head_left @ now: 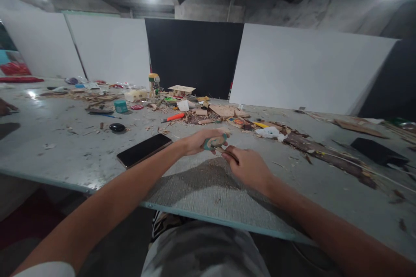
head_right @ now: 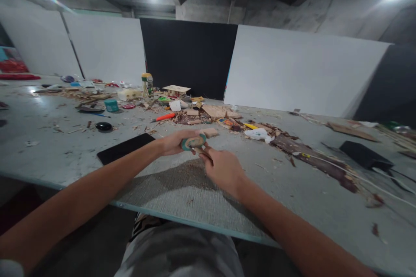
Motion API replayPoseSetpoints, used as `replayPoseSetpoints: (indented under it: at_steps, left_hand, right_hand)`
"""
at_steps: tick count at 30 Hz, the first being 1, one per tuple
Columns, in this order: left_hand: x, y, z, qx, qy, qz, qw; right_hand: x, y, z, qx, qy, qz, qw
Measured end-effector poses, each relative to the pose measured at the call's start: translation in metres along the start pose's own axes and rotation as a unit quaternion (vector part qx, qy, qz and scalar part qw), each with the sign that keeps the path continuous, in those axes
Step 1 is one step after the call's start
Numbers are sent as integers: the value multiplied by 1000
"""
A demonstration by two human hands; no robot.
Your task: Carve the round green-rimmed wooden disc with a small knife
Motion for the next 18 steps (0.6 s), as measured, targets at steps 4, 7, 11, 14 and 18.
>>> replayPoseSetpoints:
  at_steps: [4,7,11,14,18]
  left_hand:
    - [-1,13,-2,25,-3,-59,998]
    - [-3,15,-3,115,-22,-67,991]
    - [-2,12,-4,186,-20,-3,982]
    - [3,11,-7,195,16,28,980]
    - [14,12,-14,138,102,57,984]
  right_hand:
    - [-1,6,-7,-19,3,-27,999]
    - [-2,9,-16,-68,2,-59,996]
    - [-6,8,-22,-94,3,-69,993]
    - [-6,7,-21,-99,10,-71,993]
    - [-6,5,-20,-95,12,-55,994]
Point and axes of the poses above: each hand's wrist, its own x-axis away from the middle knuckle, its own y-axis out of the back of the hand, z = x × y, the point moved 1 cm from there along -x, towards the middle knuckle, and after that the axes turned 8 degrees about x, right-handed, at the moved point
